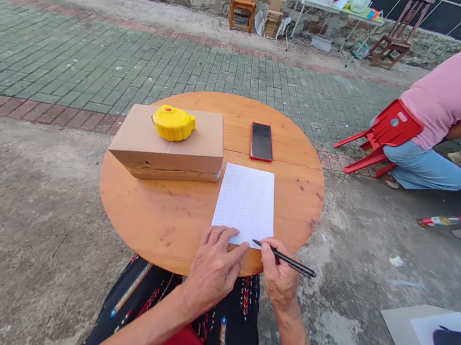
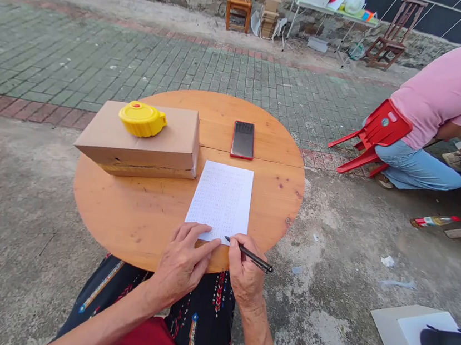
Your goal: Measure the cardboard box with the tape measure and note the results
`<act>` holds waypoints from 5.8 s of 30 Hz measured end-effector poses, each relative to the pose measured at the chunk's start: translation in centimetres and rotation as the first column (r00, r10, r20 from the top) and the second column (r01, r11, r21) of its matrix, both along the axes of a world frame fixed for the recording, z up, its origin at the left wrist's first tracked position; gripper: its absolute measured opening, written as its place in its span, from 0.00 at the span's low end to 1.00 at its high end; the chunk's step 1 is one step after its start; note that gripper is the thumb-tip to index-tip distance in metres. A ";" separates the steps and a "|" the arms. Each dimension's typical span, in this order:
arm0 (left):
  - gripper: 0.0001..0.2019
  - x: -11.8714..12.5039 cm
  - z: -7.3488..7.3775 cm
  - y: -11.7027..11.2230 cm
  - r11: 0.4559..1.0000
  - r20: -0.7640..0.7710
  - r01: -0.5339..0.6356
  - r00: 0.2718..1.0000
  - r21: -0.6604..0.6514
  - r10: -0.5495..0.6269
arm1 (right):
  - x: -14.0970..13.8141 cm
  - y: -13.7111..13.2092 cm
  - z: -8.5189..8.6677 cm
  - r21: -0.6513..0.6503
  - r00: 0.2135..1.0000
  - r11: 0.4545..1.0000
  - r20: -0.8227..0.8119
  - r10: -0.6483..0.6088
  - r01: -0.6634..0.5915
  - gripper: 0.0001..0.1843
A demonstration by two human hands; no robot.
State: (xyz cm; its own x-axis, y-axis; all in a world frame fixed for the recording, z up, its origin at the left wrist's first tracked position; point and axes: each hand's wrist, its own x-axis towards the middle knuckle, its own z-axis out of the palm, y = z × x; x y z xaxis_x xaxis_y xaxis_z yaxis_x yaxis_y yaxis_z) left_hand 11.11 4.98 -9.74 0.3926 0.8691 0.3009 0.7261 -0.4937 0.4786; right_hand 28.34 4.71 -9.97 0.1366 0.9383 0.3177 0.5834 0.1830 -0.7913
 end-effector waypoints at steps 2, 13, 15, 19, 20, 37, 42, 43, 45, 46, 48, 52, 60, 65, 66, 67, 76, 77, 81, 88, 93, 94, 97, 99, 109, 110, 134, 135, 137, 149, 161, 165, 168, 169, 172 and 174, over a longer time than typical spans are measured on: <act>0.16 0.0 0.0 0.0 1.000 -0.001 0.001 1.000 -0.004 -0.001 | 0.0 0.1 0.0 -0.002 1.000 1.000 0.008 0.007 -0.007 0.09; 0.16 0.0 0.1 0.0 1.000 0.004 0.001 1.000 0.003 -0.001 | 0.1 -0.2 -0.2 0.002 1.000 1.000 0.012 -0.001 0.001 0.09; 0.16 0.0 0.0 0.0 1.000 0.009 0.001 1.000 0.004 -0.001 | 0.1 -0.2 0.0 0.005 1.000 1.000 0.016 0.010 -0.010 0.09; 0.16 0.0 0.0 0.0 1.000 0.010 0.006 1.000 -0.002 -0.006 | 0.1 -0.1 0.2 0.015 1.000 1.000 0.019 0.012 -0.013 0.09; 0.16 0.0 0.0 0.0 1.000 0.009 0.007 1.000 -0.005 -0.007 | 0.1 -0.1 0.2 0.015 1.000 1.000 0.018 0.010 -0.010 0.09; 0.19 -0.1 0.1 0.0 0.999 -0.039 0.046 0.998 0.004 -0.046 | 0.7 -0.7 -1.0 0.009 0.992 0.995 -0.067 -0.102 0.103 0.09; 0.20 -0.2 0.1 0.0 0.999 -0.050 0.045 0.998 0.012 -0.045 | 0.3 -0.4 0.0 0.069 0.997 0.996 0.034 -0.065 0.063 0.09; 0.20 -0.2 0.1 0.0 0.999 -0.051 0.045 0.998 0.013 -0.044 | 0.3 -0.4 0.0 0.078 0.997 0.996 0.044 -0.058 0.054 0.09; 0.20 -0.2 0.0 0.0 0.999 -0.049 0.044 0.998 0.012 -0.043 | 0.3 -0.3 0.1 0.089 0.997 0.995 0.056 -0.046 0.041 0.09; 0.20 -0.2 0.0 0.0 0.999 -0.048 0.043 0.998 0.009 -0.043 | 0.3 -0.3 0.1 0.092 0.997 0.995 0.060 -0.042 0.036 0.09; 0.20 -0.2 0.0 0.1 0.999 -0.045 0.043 0.998 0.006 -0.043 | 0.2 -0.2 0.1 0.096 0.997 0.995 0.067 -0.035 0.029 0.08; 0.20 -0.1 0.1 0.1 0.999 -0.038 0.044 0.998 0.003 -0.044 | 0.2 -0.2 0.2 0.073 0.999 0.997 0.045 -0.011 0.008 0.09; 0.20 -0.2 0.1 0.1 0.999 -0.033 0.045 0.998 -0.019 -0.046 | 0.3 -0.2 0.4 0.035 0.999 0.998 0.026 -0.044 0.043 0.09; 0.19 -0.2 0.1 0.1 0.999 -0.026 0.047 0.999 -0.011 -0.047 | 0.5 -0.3 -0.4 -0.018 0.995 0.997 -0.068 -0.077 0.076 0.11; 0.19 -0.1 0.1 0.1 0.999 -0.023 0.047 0.999 -0.011 -0.047 | 0.6 -0.5 -0.7 -0.031 0.987 0.994 -0.119 -0.109 0.106 0.12; 0.18 -0.1 0.1 0.1 0.999 -0.022 0.048 0.999 -0.013 -0.048 | 0.7 -0.6 -1.0 -0.041 0.976 0.990 -0.166 -0.143 0.138 0.12; 0.18 -0.2 0.2 0.1 0.999 -0.018 0.048 0.999 0.012 -0.048 | 1.1 -0.9 -1.4 -0.043 0.983 0.988 -0.099 -0.153 0.149 0.11; 0.18 -0.2 0.2 0.1 0.999 -0.019 0.049 0.999 0.012 -0.049 | 1.0 -0.8 -1.2 -0.032 0.986 0.989 -0.077 -0.148 0.146 0.11; 0.18 -0.2 0.1 0.1 0.999 -0.024 0.051 0.998 0.011 -0.051 | 0.8 -0.5 -0.6 0.002 0.992 0.992 -0.005 -0.123 0.123 0.11; 0.19 -0.1 0.1 0.1 0.999 -0.028 0.049 0.998 0.010 -0.049 | 0.7 -0.4 -0.4 0.024 0.995 0.995 0.009 -0.098 0.098 0.10; 0.19 -0.1 0.2 0.0 0.999 -0.024 0.049 0.999 0.013 -0.049 | 0.6 -0.2 -0.1 0.055 0.996 0.996 0.043 -0.078 0.075 0.09; 0.19 -0.1 0.1 0.0 0.999 -0.023 0.049 0.999 0.012 -0.049 | 0.6 -0.2 0.0 0.060 0.996 0.996 0.050 -0.075 0.072 0.09; 0.19 -0.2 0.1 0.1 0.999 -0.019 0.050 0.999 0.004 -0.050 | 0.6 -0.1 0.0 0.063 0.995 0.995 0.058 -0.081 0.077 0.09; 0.18 -0.2 0.1 0.1 0.999 -0.016 0.050 0.999 0.001 -0.050 | 0.6 -0.2 0.0 0.063 0.994 0.994 0.058 -0.088 0.085 0.09; 0.19 -0.1 0.1 0.1 0.999 -0.004 0.045 0.999 0.011 -0.045 | 0.8 -0.4 -0.1 -0.024 0.995 0.996 -0.042 -0.090 0.089 0.11; 0.19 -0.2 0.1 0.1 0.999 -0.003 0.046 0.999 0.011 -0.046 | 0.8 -0.5 -0.4 -0.044 0.989 0.995 -0.113 -0.100 0.095 0.11; 0.15 -5.0 -0.7 0.1 0.959 0.181 -0.270 0.951 0.083 0.252 | 7.3 7.1 0.5 -0.086 0.512 0.972 0.838 0.189 -0.217 0.26; 0.16 -5.2 -1.0 0.2 0.958 0.179 -0.275 0.950 0.080 0.257 | 7.3 6.9 0.4 -0.088 0.515 0.972 0.836 0.191 -0.217 0.27; 0.17 -5.2 -1.4 0.4 0.961 0.167 -0.264 0.954 0.077 0.249 | 7.6 6.4 0.1 -0.087 0.528 0.975 0.829 0.183 -0.203 0.29; 0.22 -4.7 -0.6 0.0 0.990 -0.017 -0.137 0.990 0.019 0.138 | 7.3 4.6 -1.5 -0.006 0.617 0.992 0.783 0.081 -0.123 0.28; 0.17 -4.4 -1.5 -0.1 0.988 -0.037 -0.150 0.988 0.035 0.151 | 6.2 4.7 -1.3 0.127 0.678 0.982 0.735 0.002 -0.140 0.21; 0.16 -5.1 -1.6 -1.1 0.982 -0.046 -0.162 0.985 0.096 0.167 | 3.2 2.4 -0.9 0.102 0.677 0.967 0.731 0.085 -0.232 0.18; 0.16 -6.1 -1.8 -1.8 0.979 -0.041 -0.150 0.987 0.135 0.157 | 1.1 0.9 -0.2 0.041 0.676 0.954 0.715 0.179 -0.296 0.17; 0.16 -6.4 -1.9 -2.1 0.979 -0.036 -0.143 0.988 0.147 0.150 | 0.6 0.5 0.1 0.016 0.674 0.951 0.709 0.207 -0.308 0.17; 0.15 -7.4 -2.3 -2.5 0.977 -0.016 -0.124 0.992 0.171 0.128 | -0.5 -0.2 1.3 -0.062 0.663 0.940 0.694 0.282 -0.335 0.19; 0.15 -7.8 -2.3 -2.7 0.979 -0.005 -0.111 0.993 0.168 0.114 | -0.9 -0.7 1.8 -0.104 0.653 0.926 0.680 0.333 -0.364 0.22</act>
State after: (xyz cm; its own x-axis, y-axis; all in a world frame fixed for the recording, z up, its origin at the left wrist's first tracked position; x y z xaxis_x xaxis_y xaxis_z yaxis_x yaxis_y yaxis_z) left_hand 3.34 2.29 -12.08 0.3005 0.8459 0.4406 0.7880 -0.4804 0.3850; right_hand 27.41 4.04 -8.18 -0.4632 0.8569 0.2262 0.8398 0.5059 -0.1968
